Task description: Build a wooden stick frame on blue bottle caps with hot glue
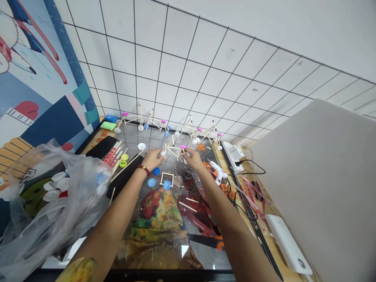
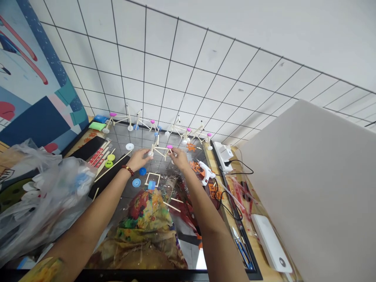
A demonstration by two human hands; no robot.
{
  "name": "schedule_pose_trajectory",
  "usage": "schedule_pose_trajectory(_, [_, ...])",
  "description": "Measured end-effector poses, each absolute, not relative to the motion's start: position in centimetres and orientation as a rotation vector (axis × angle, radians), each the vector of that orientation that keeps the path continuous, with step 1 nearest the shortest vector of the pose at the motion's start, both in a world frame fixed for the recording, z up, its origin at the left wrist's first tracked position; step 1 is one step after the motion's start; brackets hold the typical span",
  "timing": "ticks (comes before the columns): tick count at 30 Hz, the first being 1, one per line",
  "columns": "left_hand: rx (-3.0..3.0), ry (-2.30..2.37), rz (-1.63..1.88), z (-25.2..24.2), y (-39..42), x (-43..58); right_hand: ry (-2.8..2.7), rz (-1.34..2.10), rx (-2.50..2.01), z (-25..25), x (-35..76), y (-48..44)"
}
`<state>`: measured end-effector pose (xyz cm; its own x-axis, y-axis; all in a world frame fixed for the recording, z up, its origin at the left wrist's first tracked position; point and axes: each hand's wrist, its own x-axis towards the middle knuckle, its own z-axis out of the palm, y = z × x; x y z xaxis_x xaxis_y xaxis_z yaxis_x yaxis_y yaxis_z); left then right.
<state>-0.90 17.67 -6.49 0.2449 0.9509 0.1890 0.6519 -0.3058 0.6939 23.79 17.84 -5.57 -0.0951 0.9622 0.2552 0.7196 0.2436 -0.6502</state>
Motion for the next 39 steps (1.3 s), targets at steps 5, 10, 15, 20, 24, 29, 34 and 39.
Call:
schedule_pose_trajectory(5, [2.052, 1.429, 0.847, -6.4, 17.6, -1.1, -1.840, 0.536, -1.515, -5.6, 24.1, 17.9])
schedule_pose_trajectory(10, [2.017, 1.412, 0.896, -6.4, 17.7, -1.1, -1.791, 0.566, -1.524, -5.5, 24.6, 17.6])
schedule_pose_trajectory(15, [1.878, 1.480, 1.035, -6.6, 18.2, -1.2, -1.723, 0.564, -1.551, -5.1, 22.9, 19.1])
schedule_pose_trajectory(20, [1.485, 1.553, 1.470, -5.7, 19.0, -2.1, -1.670, 0.532, -1.543, -4.2, 18.3, 23.6])
schedule_pose_trajectory(24, [1.276, 1.490, 1.710, -4.7, 19.4, -3.0, -1.629, 0.485, -1.547, -3.8, 14.6, 27.3])
schedule_pose_trajectory(29, [1.174, 1.461, 1.745, -4.4, 19.4, -3.6, -1.554, 0.413, -1.591, -4.6, 12.4, 29.4])
schedule_pose_trajectory(34, [1.145, 1.460, 1.731, -4.4, 19.4, -3.7, -1.498, 0.360, -1.630, -6.4, 12.7, 28.8])
schedule_pose_trajectory(39, [1.128, 1.441, 1.775, -4.1, 19.5, -4.0, -1.474, 0.348, -1.640, -7.4, 12.9, 28.4])
